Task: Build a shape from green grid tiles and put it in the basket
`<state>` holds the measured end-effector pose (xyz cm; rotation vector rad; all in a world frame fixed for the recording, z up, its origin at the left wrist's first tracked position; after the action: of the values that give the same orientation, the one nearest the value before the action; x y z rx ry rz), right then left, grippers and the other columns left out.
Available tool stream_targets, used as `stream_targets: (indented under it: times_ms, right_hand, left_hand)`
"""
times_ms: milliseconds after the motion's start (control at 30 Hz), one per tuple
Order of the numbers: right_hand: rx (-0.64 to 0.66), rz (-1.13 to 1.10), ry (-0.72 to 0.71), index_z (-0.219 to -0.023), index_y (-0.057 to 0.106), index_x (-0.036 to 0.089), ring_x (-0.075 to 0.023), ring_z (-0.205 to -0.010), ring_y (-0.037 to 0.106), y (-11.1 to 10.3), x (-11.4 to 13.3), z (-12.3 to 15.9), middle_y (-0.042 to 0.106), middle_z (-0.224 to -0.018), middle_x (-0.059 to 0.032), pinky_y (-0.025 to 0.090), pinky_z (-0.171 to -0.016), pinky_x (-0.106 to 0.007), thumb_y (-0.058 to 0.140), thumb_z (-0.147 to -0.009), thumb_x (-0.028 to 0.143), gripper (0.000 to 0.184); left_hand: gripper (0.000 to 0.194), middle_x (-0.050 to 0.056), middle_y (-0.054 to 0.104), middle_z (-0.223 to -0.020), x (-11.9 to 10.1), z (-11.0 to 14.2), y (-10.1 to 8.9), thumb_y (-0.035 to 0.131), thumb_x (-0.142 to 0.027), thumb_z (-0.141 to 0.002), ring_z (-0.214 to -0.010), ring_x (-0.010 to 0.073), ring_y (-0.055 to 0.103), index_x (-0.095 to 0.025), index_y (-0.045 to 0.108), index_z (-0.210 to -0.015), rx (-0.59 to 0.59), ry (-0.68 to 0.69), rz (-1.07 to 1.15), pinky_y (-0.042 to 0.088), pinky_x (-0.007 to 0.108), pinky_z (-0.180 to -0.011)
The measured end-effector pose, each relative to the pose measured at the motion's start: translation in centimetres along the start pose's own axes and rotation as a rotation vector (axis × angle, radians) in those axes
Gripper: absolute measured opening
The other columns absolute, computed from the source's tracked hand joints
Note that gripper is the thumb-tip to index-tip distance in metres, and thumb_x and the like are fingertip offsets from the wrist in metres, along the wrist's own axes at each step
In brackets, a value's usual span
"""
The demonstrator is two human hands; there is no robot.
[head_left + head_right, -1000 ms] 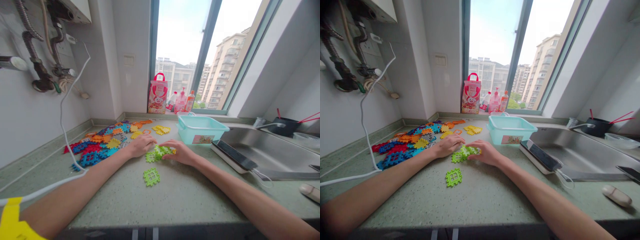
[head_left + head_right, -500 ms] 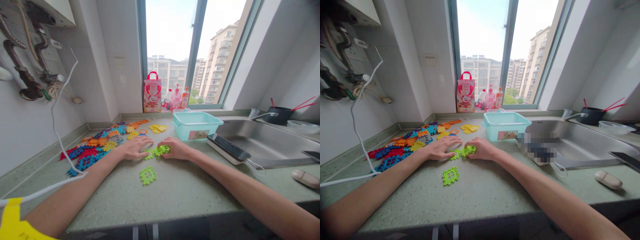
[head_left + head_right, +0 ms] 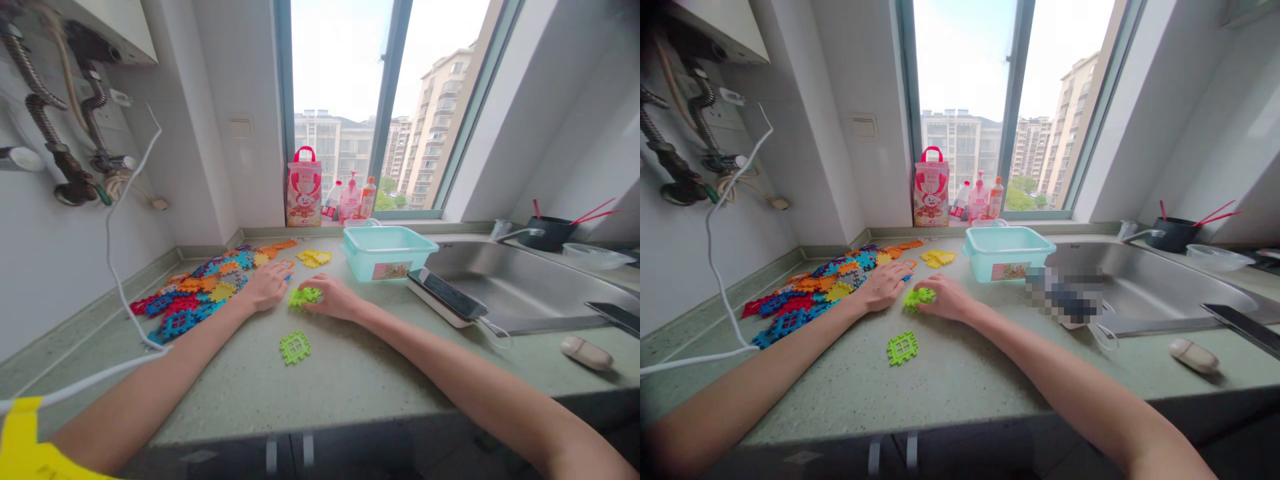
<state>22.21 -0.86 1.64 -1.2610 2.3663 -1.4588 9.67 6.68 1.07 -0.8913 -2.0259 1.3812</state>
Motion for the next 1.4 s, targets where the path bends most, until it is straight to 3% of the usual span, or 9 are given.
stream_targets:
  times_ms: [200,367,467,667,867,1100,1267,1400]
  right_hand:
    - [0.103,0.039,0.003,-0.127,0.075,0.024,-0.0255,-0.103,0.072,0.7,1.1,0.5,0.078,-0.108,-0.0094,0.055,-0.094,-0.04,0.084,-0.09,0.043,0.043]
    - [0.128,0.056,0.022,-0.122,0.076,0.024,-0.0247,-0.099,0.072,1.1,0.9,0.2,0.078,-0.105,-0.0074,0.055,-0.092,-0.038,0.087,-0.084,0.029,0.04]
    - [0.117,0.033,-0.038,-0.122,0.076,0.023,-0.025,-0.101,0.072,0.9,1.4,0.4,0.078,-0.107,-0.0078,0.056,-0.094,-0.038,0.086,-0.083,0.025,0.04]
    - [0.095,-0.2,-0.147,-0.125,0.075,0.024,-0.0239,-0.106,0.072,-0.7,5.4,2.1,0.077,-0.116,-0.0089,0.056,-0.097,-0.037,0.084,-0.088,0.031,0.039]
    - [0.195,-0.269,-0.26,-0.126,0.077,0.027,-0.0244,-0.11,0.071,0.6,8.8,3.5,0.077,-0.121,-0.0085,0.057,-0.099,-0.037,0.083,-0.088,0.031,0.039]
    - [0.297,-0.251,-0.248,-0.135,0.072,0.027,-0.0259,-0.114,0.071,1.7,8.9,3.8,0.077,-0.124,-0.0095,0.055,-0.105,-0.04,0.084,-0.089,0.045,0.051]
    - [0.292,-0.141,-0.254,-0.133,0.072,0.028,-0.0249,-0.109,0.069,1.8,9.2,3.9,0.076,-0.118,-0.0078,0.056,-0.099,-0.037,0.082,-0.09,0.034,0.045]
    - [0.293,-0.011,-0.338,-0.134,0.072,0.026,-0.0251,-0.106,0.067,1.8,9.0,3.7,0.074,-0.119,-0.0094,0.057,-0.097,-0.037,0.083,-0.089,0.037,0.048]
  left_hand:
    - [0.042,0.011,0.068,-0.146,-0.2,0.0,0.5,0.042,-0.026,-0.102,-0.139,0.0279,0.057,-0.021,0.071,-0.131,0.028,0.007,-0.005,0.039,0.049,-0.12]
    - [0.042,0.011,0.07,-0.143,-0.2,0.1,0.4,0.041,-0.027,-0.103,-0.138,0.028,0.058,-0.021,0.072,-0.13,0.024,-0.012,-0.001,0.038,0.049,-0.12]
    - [0.042,0.011,0.069,-0.145,-0.3,0.1,0.5,0.041,-0.028,-0.104,-0.139,0.0281,0.057,-0.022,0.072,-0.131,0.015,-0.009,-0.005,0.037,0.049,-0.12]
    - [0.041,0.013,0.068,-0.146,-0.3,0.2,0.5,0.041,-0.028,-0.104,-0.141,0.0302,0.056,-0.021,0.071,-0.131,0.006,-0.015,0.002,0.036,0.053,-0.122]
    - [0.044,0.014,0.067,-0.148,-0.3,0.2,0.7,0.04,-0.031,-0.106,-0.143,0.0307,0.055,-0.019,0.069,-0.136,0.033,-0.018,0.033,0.033,0.055,-0.124]
    - [0.045,0.014,0.066,-0.148,-0.3,0.2,0.8,0.038,-0.034,-0.108,-0.143,0.0321,0.055,-0.018,0.07,-0.136,0.038,-0.01,0.077,0.033,0.055,-0.125]
    - [0.047,0.013,0.067,-0.148,-0.2,0.1,0.9,0.037,-0.04,-0.11,-0.143,0.0321,0.055,-0.019,0.069,-0.137,0.044,-0.019,0.076,0.033,0.054,-0.124]
    - [0.048,0.012,0.067,-0.148,0.0,0.0,1.1,0.037,-0.041,-0.11,-0.141,0.0319,0.057,-0.019,0.069,-0.138,0.055,-0.022,0.069,0.036,0.054,-0.122]
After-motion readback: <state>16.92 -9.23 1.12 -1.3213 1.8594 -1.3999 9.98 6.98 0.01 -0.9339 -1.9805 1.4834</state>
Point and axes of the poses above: each hand's wrist, its own z-axis away from the middle knuckle, its own y-axis out of the palm, x = y × z, the point moved 10 cm from there along -z, towards the middle knuckle
